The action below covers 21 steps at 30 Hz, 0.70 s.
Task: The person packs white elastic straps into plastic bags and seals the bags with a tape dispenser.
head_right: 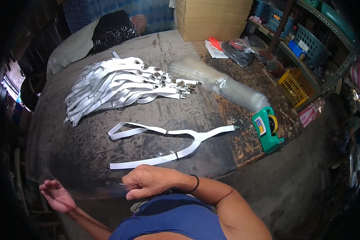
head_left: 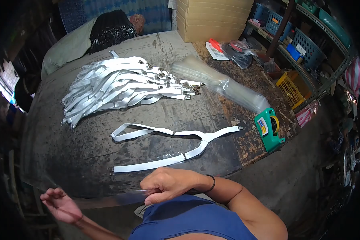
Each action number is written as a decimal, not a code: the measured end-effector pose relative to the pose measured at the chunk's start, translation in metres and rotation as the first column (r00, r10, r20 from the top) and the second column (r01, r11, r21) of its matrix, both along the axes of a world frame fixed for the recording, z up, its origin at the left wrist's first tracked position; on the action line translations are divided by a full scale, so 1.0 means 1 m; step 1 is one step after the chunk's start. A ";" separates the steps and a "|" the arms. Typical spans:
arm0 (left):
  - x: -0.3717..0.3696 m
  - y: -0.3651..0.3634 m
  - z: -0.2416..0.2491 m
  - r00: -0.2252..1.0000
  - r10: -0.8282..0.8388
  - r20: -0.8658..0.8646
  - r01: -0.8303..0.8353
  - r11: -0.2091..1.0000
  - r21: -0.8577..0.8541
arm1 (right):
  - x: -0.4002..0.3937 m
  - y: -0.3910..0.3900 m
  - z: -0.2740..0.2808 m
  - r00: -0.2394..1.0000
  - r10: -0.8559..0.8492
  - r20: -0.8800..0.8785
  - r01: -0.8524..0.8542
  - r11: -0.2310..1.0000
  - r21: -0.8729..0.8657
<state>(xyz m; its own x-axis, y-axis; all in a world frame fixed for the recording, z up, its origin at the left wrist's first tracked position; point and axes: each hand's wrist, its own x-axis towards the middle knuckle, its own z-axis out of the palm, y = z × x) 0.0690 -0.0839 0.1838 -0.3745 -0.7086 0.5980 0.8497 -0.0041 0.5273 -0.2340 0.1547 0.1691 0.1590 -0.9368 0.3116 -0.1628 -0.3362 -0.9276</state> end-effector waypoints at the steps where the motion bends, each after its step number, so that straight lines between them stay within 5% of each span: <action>1: 0.018 -0.010 -0.008 0.992 0.109 0.060 -0.110 0.994 0.020 | -0.001 0.001 0.000 0.999 0.001 -0.048 0.001 0.999 0.045; 3: 0.066 -0.037 -0.032 0.937 0.300 0.180 -0.316 0.947 0.064 | -0.003 0.002 -0.002 0.998 -0.009 -0.067 0.015 0.995 0.096; 6: 0.124 -0.063 -0.067 0.934 0.225 0.277 -0.235 0.972 0.003 | -0.007 0.003 -0.008 0.988 -0.065 -0.142 0.086 0.985 0.151; 7: 0.152 -0.074 -0.095 0.821 0.423 0.384 -0.500 0.857 0.125 | -0.008 0.004 -0.011 0.975 -0.110 -0.195 0.141 0.978 0.152; 8: 0.154 -0.068 -0.104 0.821 0.422 0.385 -0.500 0.857 0.126 | -0.009 0.004 -0.013 0.975 -0.111 -0.194 0.142 0.978 0.153; 10: 0.152 -0.053 -0.118 0.610 0.551 0.570 -0.790 0.476 0.386 | -0.011 0.005 -0.017 0.942 -0.138 -0.306 0.204 0.959 0.195; 11: 0.160 -0.052 -0.131 0.611 0.550 0.570 -0.790 0.477 0.386 | -0.012 0.005 -0.021 0.942 -0.140 -0.306 0.206 0.959 0.196; 13: 0.199 -0.048 -0.176 0.561 0.505 0.656 -0.826 0.291 0.483 | -0.012 0.007 -0.030 0.911 -0.174 -0.374 0.221 0.971 0.088; 15: 0.349 -0.095 -0.305 0.780 0.354 0.517 -0.618 0.565 0.546 | -0.013 0.008 -0.028 0.900 -0.134 -0.414 0.205 0.970 0.132; 16: 0.380 -0.080 -0.314 0.829 0.078 0.554 -0.447 0.687 0.573 | -0.014 0.008 -0.026 0.887 -0.090 -0.454 0.188 0.967 0.175; 17: 0.407 -0.063 -0.321 0.775 -0.192 0.602 -0.250 0.781 0.572 | -0.016 0.009 -0.026 0.887 -0.088 -0.453 0.186 0.967 0.175; 18: 0.405 -0.029 -0.311 0.416 -0.115 0.902 -0.752 0.514 0.412 | -0.017 0.010 -0.026 0.871 -0.084 -0.484 0.182 0.970 0.159; 19: 0.380 -0.004 -0.295 0.207 -0.157 0.966 -0.894 0.370 0.252 | -0.017 0.010 -0.026 0.853 -0.080 -0.515 0.177 0.974 0.143; 21: 0.351 0.023 -0.282 0.008 -0.175 0.985 -0.960 0.274 0.057 | -0.017 0.009 -0.030 0.817 -0.042 -0.575 0.173 0.969 0.175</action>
<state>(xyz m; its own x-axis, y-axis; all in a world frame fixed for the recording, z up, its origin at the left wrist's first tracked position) 0.4201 -0.0606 -0.0985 0.5099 -0.6942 -0.5081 -0.1369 -0.6486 0.7488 -0.2515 0.1633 0.1390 0.1393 -0.9902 -0.0060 -0.7012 -0.0944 -0.7067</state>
